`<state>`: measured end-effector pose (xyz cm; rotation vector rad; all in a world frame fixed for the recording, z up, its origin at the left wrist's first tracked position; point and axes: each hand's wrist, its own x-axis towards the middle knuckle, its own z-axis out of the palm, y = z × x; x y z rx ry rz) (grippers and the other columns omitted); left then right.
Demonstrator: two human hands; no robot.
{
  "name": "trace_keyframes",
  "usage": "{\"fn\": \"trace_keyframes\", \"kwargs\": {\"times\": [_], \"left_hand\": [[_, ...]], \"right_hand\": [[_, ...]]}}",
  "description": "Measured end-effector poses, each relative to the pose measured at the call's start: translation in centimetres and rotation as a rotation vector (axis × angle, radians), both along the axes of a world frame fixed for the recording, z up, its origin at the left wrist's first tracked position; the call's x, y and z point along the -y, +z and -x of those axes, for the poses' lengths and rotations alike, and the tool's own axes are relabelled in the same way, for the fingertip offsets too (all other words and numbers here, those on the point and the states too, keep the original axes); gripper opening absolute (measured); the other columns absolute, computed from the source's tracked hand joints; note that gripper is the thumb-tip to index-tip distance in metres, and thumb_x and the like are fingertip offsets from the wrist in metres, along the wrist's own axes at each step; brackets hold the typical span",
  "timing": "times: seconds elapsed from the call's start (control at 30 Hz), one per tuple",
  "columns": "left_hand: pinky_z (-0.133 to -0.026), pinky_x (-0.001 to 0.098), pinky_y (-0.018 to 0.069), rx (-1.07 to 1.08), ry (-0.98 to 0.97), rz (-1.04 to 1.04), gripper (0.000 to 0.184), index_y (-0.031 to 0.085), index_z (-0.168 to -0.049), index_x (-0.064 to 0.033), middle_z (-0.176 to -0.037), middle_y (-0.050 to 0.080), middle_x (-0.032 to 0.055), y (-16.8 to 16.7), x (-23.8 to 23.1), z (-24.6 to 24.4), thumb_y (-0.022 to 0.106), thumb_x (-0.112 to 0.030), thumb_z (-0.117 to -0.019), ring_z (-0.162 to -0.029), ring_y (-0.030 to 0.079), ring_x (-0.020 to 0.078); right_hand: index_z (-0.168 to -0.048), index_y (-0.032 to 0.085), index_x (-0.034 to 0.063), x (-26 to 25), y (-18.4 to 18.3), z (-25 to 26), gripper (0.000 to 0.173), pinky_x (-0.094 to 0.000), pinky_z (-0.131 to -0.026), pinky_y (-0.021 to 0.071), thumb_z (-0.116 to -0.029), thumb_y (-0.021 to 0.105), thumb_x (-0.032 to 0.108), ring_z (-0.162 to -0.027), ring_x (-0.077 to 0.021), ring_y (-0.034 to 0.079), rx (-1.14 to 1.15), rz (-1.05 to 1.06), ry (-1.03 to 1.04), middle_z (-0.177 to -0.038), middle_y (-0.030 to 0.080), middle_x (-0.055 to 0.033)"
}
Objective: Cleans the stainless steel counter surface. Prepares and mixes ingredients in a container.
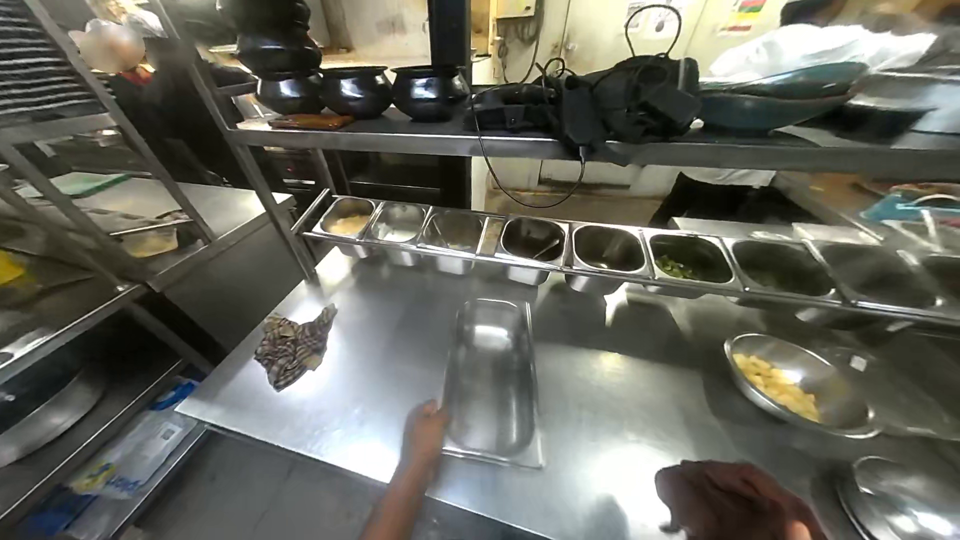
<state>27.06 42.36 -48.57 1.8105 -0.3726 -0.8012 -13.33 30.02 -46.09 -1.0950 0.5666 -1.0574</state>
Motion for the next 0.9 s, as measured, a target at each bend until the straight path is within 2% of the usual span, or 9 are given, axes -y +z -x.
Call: {"fn": "trace_keyframes", "kwargs": {"times": [0.07,0.17,0.33,0.4,0.5,0.67,0.77,0.83,0.9], "left_hand": [[-0.062,0.0379,0.0491,-0.002,0.112,0.010,0.014,0.061,-0.079,-0.0023,-0.073,0.059,0.0076,0.3,-1.7,0.2,0.063,-0.006,-0.0923,-0.067,0.057,0.0181],[-0.068,0.0401,0.0558,0.007,0.206,0.063,0.010,0.069,-0.096,0.0042,-0.086,0.068,0.0130,1.1,-4.4,-0.9,0.061,0.001,-0.0901,-0.074,0.065,0.0204],[-0.064,0.0326,0.0562,0.024,0.231,0.076,0.007,0.063,-0.086,0.0004,-0.082,0.068,0.0071,1.6,-6.7,-3.2,0.057,0.004,-0.0867,-0.069,0.064,0.0141],[-0.062,0.0307,0.0545,-0.010,0.246,0.042,0.007,0.063,-0.089,0.0002,-0.077,0.065,0.0052,2.0,-7.5,-3.8,0.057,0.003,-0.0912,-0.067,0.062,0.0127],[-0.053,0.0288,0.0492,-0.036,0.312,-0.009,0.015,0.056,-0.078,-0.0051,-0.068,0.060,0.0031,1.5,-8.1,-4.4,0.059,0.000,-0.0917,-0.058,0.057,0.0119],[-0.054,0.0306,0.0461,0.027,0.450,-0.014,0.024,0.050,-0.071,-0.0092,-0.065,0.054,0.0016,0.4,-7.7,-5.4,0.061,-0.003,-0.0906,-0.057,0.052,0.0127],[-0.055,0.0307,0.0470,0.045,0.506,0.007,0.026,0.049,-0.068,-0.0103,-0.065,0.055,0.0013,0.6,-7.5,-6.3,0.062,-0.001,-0.0886,-0.058,0.053,0.0124],[-0.054,0.0294,0.0451,0.058,0.519,0.021,0.029,0.047,-0.065,-0.0112,-0.063,0.054,0.0006,0.9,-7.5,-7.2,0.062,0.001,-0.0870,-0.056,0.051,0.0115],[-0.053,0.0283,0.0451,0.064,0.521,0.033,0.030,0.047,-0.064,-0.0116,-0.062,0.055,0.0000,1.2,-7.6,-8.2,0.063,0.002,-0.0860,-0.055,0.051,0.0106]], "right_hand": [[-0.135,0.052,0.0099,1.7,0.4,-1.6,0.051,-0.0422,-0.094,0.0589,-0.0998,0.059,0.046,-0.106,-0.0180,0.070,-0.071,-0.005,-0.065,-0.118,0.072,-0.0027],[-0.123,0.056,0.0081,5.6,0.8,-4.3,0.030,-0.0292,-0.081,0.0607,-0.0962,0.055,0.023,-0.090,-0.0061,0.069,-0.225,-0.025,-0.194,-0.101,0.071,0.0053],[-0.113,0.063,0.0069,10.2,2.9,-7.9,0.024,-0.0232,-0.072,0.0590,-0.0990,0.044,0.014,-0.079,-0.0012,0.067,-0.307,-0.016,-0.294,-0.091,0.069,0.0068],[-0.116,0.062,0.0026,11.9,2.7,-8.3,0.025,-0.0192,-0.076,0.0563,-0.1038,0.045,0.016,-0.081,0.0041,0.063,-0.384,0.066,-0.290,-0.092,0.066,0.0089],[-0.122,0.058,-0.0058,14.3,1.6,-8.8,0.030,-0.0189,-0.089,0.0526,-0.1060,0.042,0.014,-0.094,0.0065,0.060,-0.402,0.150,-0.314,-0.104,0.063,0.0047],[-0.124,0.050,-0.0100,16.8,0.9,-9.8,0.030,-0.0150,-0.089,0.0500,-0.1050,0.032,0.006,-0.095,0.0095,0.058,-0.285,0.199,-0.375,-0.106,0.059,0.0048],[-0.121,0.054,-0.0139,17.5,0.3,-10.7,0.029,-0.0211,-0.090,0.0517,-0.1032,0.043,0.007,-0.099,0.0008,0.059,-0.491,0.352,-0.233,-0.109,0.062,-0.0062],[-0.124,0.061,-0.0130,17.8,0.2,-11.9,0.035,-0.0411,-0.097,0.0533,-0.0990,0.060,0.012,-0.111,-0.0246,0.064,-0.736,0.454,-0.092,-0.120,0.066,-0.0245],[-0.127,0.060,-0.0098,17.6,0.9,-14.3,0.038,-0.0507,-0.097,0.0531,-0.0979,0.063,0.015,-0.117,-0.0365,0.063,-0.792,0.492,-0.038,-0.126,0.063,-0.0291]]}}
